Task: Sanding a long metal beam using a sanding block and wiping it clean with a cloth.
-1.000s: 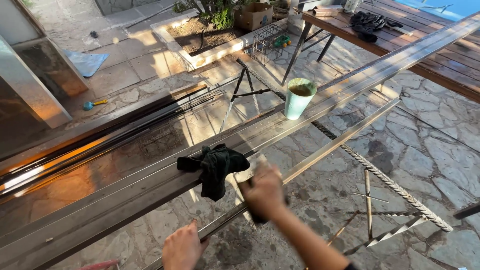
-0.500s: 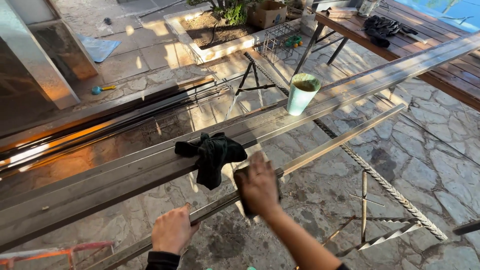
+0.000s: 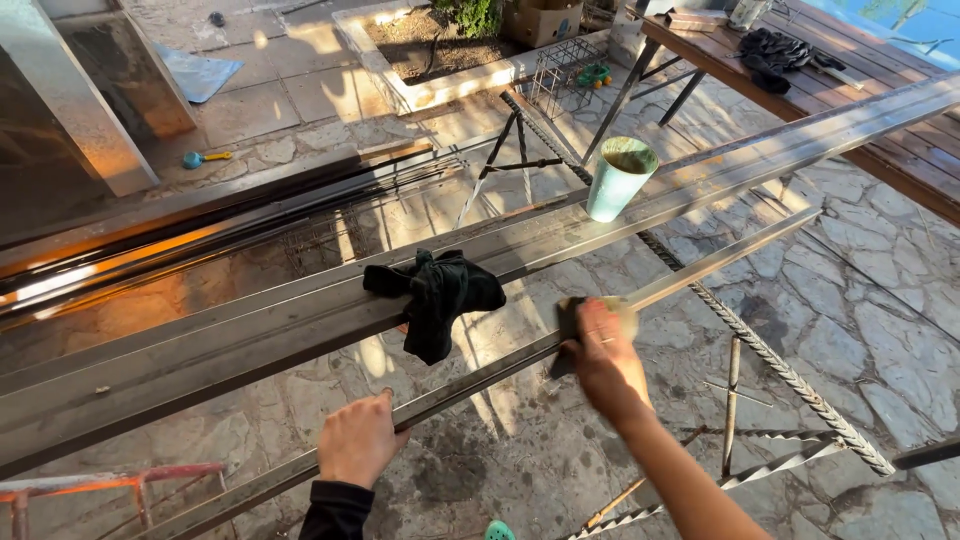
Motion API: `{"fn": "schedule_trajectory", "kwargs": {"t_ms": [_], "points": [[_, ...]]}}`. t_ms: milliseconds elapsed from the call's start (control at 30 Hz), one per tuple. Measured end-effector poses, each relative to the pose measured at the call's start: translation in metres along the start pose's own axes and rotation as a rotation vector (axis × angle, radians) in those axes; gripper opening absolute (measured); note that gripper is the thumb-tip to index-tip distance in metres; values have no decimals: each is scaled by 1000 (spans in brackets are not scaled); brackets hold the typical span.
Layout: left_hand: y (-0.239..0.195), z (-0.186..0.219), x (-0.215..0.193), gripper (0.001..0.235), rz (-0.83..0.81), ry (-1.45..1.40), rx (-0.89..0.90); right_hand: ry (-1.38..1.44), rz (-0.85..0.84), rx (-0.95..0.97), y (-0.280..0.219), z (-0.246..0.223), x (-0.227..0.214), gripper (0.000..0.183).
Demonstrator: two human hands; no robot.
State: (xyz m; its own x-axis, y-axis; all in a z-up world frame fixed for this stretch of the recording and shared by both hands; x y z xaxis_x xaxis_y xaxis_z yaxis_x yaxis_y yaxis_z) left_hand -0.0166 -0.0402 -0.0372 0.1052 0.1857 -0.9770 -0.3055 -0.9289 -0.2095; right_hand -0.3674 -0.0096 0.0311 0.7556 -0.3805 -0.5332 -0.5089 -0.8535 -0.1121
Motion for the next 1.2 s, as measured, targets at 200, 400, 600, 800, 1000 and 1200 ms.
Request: {"fn": "schedule_trajectory", "kwargs": {"t_ms": [200, 400, 600, 800, 1000, 1200], "points": [[3, -2, 9, 9, 38, -108, 56, -451, 44, -920, -126, -61, 108, 59], [-29, -29, -18, 135, 131, -366, 206, -503, 171, -331, -53, -39, 49, 68], [-87, -158, -37, 102, 429, -421, -120, -587, 27, -917, -152, -61, 159, 71], [-95, -241, 35, 95, 282, -277, -416, -563, 315, -586, -73, -43, 97, 78], [-89, -235, 28, 102, 65, -307, -393, -564, -23, -372, -130, -74, 135, 64], [-94, -233, 21, 94, 112, -279, -418, -896, 140, -987, -143, -42, 156, 89]]}}
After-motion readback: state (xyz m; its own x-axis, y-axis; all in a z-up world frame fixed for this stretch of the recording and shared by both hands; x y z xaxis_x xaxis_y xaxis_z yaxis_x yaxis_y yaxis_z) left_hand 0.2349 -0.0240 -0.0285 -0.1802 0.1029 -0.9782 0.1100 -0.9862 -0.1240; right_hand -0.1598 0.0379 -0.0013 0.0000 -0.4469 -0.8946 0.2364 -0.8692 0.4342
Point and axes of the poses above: each hand's wrist, its own y-axis towards the middle knuckle, its own x-axis out of the palm, z = x × y, the point moved 6 cm from there along y, towards the middle knuckle, and after that the axes turned 5 degrees about z, right-handed, at the moved point
